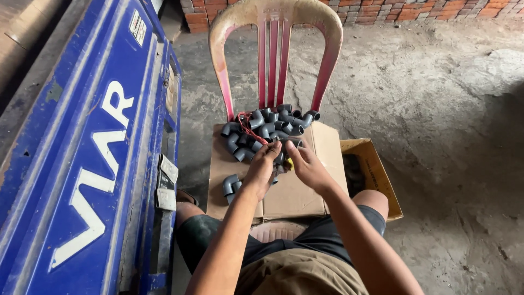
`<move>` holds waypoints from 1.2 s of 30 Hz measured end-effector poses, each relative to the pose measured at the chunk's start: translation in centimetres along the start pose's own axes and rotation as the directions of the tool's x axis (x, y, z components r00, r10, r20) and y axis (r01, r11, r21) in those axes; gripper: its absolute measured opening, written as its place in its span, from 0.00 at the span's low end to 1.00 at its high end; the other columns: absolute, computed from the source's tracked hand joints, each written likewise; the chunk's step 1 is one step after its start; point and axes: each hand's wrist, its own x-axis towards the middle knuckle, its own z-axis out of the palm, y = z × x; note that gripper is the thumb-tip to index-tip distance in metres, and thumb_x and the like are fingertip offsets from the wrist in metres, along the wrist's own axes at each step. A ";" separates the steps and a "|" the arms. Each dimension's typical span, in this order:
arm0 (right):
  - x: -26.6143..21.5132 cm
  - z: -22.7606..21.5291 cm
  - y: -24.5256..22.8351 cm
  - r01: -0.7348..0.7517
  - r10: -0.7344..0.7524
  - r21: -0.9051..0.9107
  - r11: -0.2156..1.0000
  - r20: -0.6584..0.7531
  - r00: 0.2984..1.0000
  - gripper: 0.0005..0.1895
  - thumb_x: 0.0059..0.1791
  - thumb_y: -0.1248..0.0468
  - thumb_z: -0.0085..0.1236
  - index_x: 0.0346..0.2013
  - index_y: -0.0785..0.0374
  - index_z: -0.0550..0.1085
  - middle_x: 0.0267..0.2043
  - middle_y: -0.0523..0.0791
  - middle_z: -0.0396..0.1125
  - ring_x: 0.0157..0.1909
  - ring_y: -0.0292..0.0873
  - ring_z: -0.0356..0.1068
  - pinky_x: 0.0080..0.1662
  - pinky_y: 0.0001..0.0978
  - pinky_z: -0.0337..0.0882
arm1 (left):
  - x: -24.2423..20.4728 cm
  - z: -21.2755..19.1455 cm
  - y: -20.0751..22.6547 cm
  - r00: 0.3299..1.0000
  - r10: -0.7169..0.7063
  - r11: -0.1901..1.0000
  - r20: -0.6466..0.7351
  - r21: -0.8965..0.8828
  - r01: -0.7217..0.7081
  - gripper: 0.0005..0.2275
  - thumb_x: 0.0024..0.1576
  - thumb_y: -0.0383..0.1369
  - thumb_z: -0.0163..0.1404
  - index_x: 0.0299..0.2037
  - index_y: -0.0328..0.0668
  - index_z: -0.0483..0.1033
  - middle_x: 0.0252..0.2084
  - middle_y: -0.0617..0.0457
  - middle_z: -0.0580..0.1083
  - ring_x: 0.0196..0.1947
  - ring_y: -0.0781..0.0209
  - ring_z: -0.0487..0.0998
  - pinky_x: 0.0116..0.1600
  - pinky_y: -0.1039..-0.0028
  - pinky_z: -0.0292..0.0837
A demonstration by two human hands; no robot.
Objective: Bundling PVC pipe elbows together by threading a red string through them
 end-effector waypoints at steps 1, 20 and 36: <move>-0.7 0.7 -0.7 0.001 -0.001 -0.001 1.000 -0.003 1.000 0.29 0.59 0.46 0.42 0.49 0.71 0.78 0.61 0.54 0.64 0.61 0.54 0.68 0.65 0.51 0.65 | 0.6 -0.1 -0.4 1.000 0.001 1.000 0.003 0.000 -0.001 0.12 0.61 0.41 0.56 0.45 0.40 0.78 0.37 0.44 0.74 0.33 0.49 0.81 0.39 0.62 0.80; 1.0 -0.7 3.7 0.139 -0.105 0.061 0.988 -0.387 0.916 0.08 0.53 0.67 0.59 0.44 0.68 0.72 0.32 0.51 0.69 0.32 0.43 0.71 0.36 0.35 0.75 | -1.3 -0.1 1.5 0.995 -0.082 0.980 0.051 -0.180 0.090 0.12 0.60 0.37 0.55 0.51 0.42 0.77 0.46 0.42 0.76 0.47 0.41 0.80 0.55 0.49 0.76; 1.7 0.7 4.0 0.201 -0.121 0.175 0.964 -0.385 0.915 0.12 0.53 0.72 0.57 0.51 0.70 0.70 0.36 0.49 0.67 0.39 0.41 0.69 0.46 0.35 0.74 | -0.8 0.1 5.1 0.996 -0.078 0.991 0.031 0.107 0.074 0.17 0.60 0.43 0.55 0.52 0.40 0.76 0.44 0.43 0.67 0.39 0.36 0.79 0.45 0.48 0.83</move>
